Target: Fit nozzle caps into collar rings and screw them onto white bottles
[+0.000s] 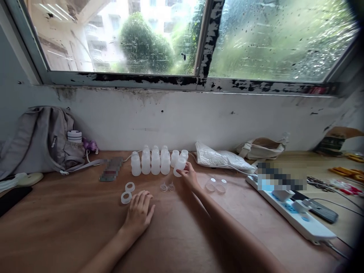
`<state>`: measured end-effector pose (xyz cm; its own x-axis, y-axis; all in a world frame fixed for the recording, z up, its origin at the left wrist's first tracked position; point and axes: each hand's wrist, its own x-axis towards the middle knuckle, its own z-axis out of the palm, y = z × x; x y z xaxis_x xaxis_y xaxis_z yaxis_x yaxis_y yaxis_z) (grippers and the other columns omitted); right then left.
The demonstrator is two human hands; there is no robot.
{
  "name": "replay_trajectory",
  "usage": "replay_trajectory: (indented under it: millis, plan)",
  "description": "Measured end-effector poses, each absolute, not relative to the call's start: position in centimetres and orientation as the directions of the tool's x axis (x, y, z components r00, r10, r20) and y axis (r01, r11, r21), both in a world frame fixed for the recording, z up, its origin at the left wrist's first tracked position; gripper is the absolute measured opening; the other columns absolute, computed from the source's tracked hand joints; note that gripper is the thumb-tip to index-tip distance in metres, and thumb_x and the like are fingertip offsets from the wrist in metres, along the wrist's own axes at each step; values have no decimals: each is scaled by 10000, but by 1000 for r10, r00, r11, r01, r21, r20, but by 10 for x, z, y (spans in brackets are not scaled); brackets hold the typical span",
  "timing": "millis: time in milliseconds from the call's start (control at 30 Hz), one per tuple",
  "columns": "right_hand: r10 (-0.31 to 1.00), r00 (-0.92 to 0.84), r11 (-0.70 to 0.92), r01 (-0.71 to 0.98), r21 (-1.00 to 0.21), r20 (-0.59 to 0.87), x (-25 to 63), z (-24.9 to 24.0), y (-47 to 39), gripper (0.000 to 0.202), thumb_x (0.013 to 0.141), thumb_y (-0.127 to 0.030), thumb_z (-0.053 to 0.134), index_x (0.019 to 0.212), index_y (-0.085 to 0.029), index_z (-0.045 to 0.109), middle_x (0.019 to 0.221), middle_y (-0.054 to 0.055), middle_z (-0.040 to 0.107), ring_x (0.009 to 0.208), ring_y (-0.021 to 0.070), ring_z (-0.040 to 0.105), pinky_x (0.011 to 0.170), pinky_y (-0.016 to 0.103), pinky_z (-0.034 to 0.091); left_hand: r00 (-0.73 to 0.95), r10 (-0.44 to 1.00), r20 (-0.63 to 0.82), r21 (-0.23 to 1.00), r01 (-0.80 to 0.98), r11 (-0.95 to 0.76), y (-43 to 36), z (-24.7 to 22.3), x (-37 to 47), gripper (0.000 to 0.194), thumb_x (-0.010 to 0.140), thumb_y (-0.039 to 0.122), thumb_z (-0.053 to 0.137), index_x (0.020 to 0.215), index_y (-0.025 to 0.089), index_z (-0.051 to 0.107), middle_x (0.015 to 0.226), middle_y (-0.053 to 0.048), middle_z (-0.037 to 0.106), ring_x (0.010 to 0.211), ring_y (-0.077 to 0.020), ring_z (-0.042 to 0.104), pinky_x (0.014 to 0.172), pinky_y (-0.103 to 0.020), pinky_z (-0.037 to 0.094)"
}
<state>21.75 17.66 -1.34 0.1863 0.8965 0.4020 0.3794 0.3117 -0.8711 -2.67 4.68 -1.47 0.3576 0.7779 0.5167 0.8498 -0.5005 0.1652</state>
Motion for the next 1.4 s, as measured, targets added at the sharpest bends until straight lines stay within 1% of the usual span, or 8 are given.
replay_trajectory:
  millis: [200,467,667,800,933,1033,1200,1400]
  plan:
    - [893,183,312,409,-857,412,204,-32,194,466,656,-370,604,1045,-158,460,1002,128,609,930,240,579,716,357,469,190,840,508,104,955,-279,66,-3,-55,148,783,269,456,878,180,527,933,-98,551,884,-256,509,786,-392,378]
    - [882,166,325,463,-825,441,204,-36,199,410,676,-404,608,967,-144,483,883,102,621,752,206,614,675,355,494,-116,952,284,49,993,107,78,-5,-77,431,757,495,399,975,129,470,951,-140,506,820,-312,555,670,-430,412]
    - [818,191,359,566,-742,542,207,-29,168,284,818,-378,431,961,-147,513,963,135,528,885,239,528,801,432,418,0,935,353,401,903,-152,78,-8,-73,230,804,366,409,954,194,438,925,-68,522,789,-228,595,678,-339,462]
    - [842,-80,458,629,-628,534,204,-26,127,193,772,-337,532,903,-204,584,887,75,551,851,222,532,797,378,423,148,883,446,598,685,-417,66,-4,-55,246,817,337,443,1032,219,465,1019,-73,503,929,-212,548,806,-337,455]
    - [837,-285,501,741,-448,466,200,-28,108,223,767,-259,544,985,-212,555,1022,98,550,972,264,491,846,431,384,199,925,323,827,417,-378,59,-6,-31,275,791,316,509,1046,212,513,1080,-81,486,946,-195,550,825,-327,472]
    - [838,-260,503,710,-493,480,200,-30,109,172,774,-167,493,937,-202,536,943,85,582,910,243,525,800,400,421,241,949,204,962,133,-240,64,-11,-13,374,726,311,603,1068,190,513,1106,-91,509,1012,-207,540,876,-339,453]
    - [781,-300,584,664,-467,548,197,-29,101,217,798,-143,456,999,-185,525,864,85,589,812,208,558,730,327,456,306,949,78,996,-65,-61,79,-19,7,314,687,303,652,932,148,532,958,-81,610,968,-205,573,887,-355,440]
    - [698,-369,656,674,-340,614,185,-30,89,265,825,-127,421,1060,-196,521,865,66,580,778,177,554,690,274,457,208,896,392,809,385,-443,69,-12,2,215,797,324,512,947,170,516,960,-77,554,902,-194,561,801,-353,464]
